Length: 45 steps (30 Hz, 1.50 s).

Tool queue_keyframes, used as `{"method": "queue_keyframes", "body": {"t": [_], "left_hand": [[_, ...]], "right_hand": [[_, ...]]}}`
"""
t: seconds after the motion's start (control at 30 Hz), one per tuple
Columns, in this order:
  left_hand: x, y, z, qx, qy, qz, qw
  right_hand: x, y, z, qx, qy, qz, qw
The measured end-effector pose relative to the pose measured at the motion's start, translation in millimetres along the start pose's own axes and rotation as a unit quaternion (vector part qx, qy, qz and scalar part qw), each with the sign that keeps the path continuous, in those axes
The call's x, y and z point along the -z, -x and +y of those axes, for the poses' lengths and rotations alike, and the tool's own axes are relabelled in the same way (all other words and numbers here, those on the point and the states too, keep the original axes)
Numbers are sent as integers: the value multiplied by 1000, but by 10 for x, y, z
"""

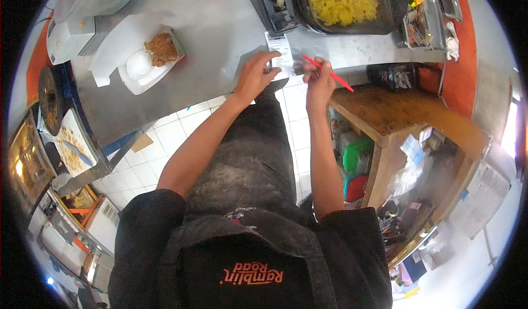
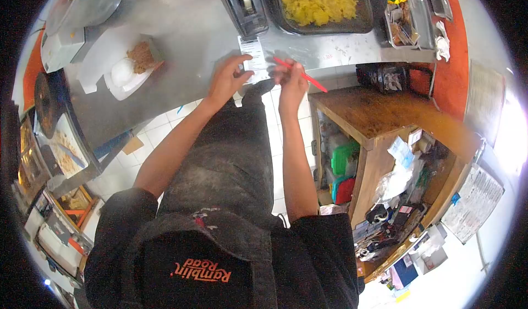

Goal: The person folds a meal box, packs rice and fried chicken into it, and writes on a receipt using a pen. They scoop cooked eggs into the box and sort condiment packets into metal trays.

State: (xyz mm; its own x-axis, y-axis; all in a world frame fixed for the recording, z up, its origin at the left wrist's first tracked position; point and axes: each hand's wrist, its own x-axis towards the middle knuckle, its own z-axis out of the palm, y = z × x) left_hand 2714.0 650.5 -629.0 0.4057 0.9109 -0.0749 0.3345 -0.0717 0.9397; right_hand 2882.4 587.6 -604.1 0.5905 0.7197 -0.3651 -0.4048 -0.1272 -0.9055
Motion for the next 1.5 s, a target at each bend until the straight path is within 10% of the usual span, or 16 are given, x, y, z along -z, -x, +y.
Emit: {"method": "queue_keyframes", "body": {"t": [0.5, 0.7, 0.77, 0.83, 1.1, 1.23, 1.37, 1.5], "left_hand": [[24, -148, 145, 71, -165, -73, 981], [-65, -100, 98, -87, -154, 72, 982], [-90, -133, 70, 64, 33, 52, 996], [-48, -146, 127, 51, -5, 50, 997], [-15, -66, 59, 172, 147, 41, 973], [36, -30, 58, 51, -93, 18, 994], [177, -119, 103, -143, -325, 12, 935], [263, -228, 25, -120, -338, -54, 932]], "right_hand": [[-216, -68, 280, 124, 156, -120, 972], [-277, -65, 237, 209, 244, -77, 944], [-326, -86, 180, 213, 273, -86, 934], [-376, -132, 157, 107, 246, -87, 959], [-398, -241, 245, 214, 431, -111, 869], [-428, -211, 412, 338, 523, -93, 777], [-400, -242, 454, 329, 507, -101, 790], [-294, -215, 355, 339, 355, -115, 864]]}}
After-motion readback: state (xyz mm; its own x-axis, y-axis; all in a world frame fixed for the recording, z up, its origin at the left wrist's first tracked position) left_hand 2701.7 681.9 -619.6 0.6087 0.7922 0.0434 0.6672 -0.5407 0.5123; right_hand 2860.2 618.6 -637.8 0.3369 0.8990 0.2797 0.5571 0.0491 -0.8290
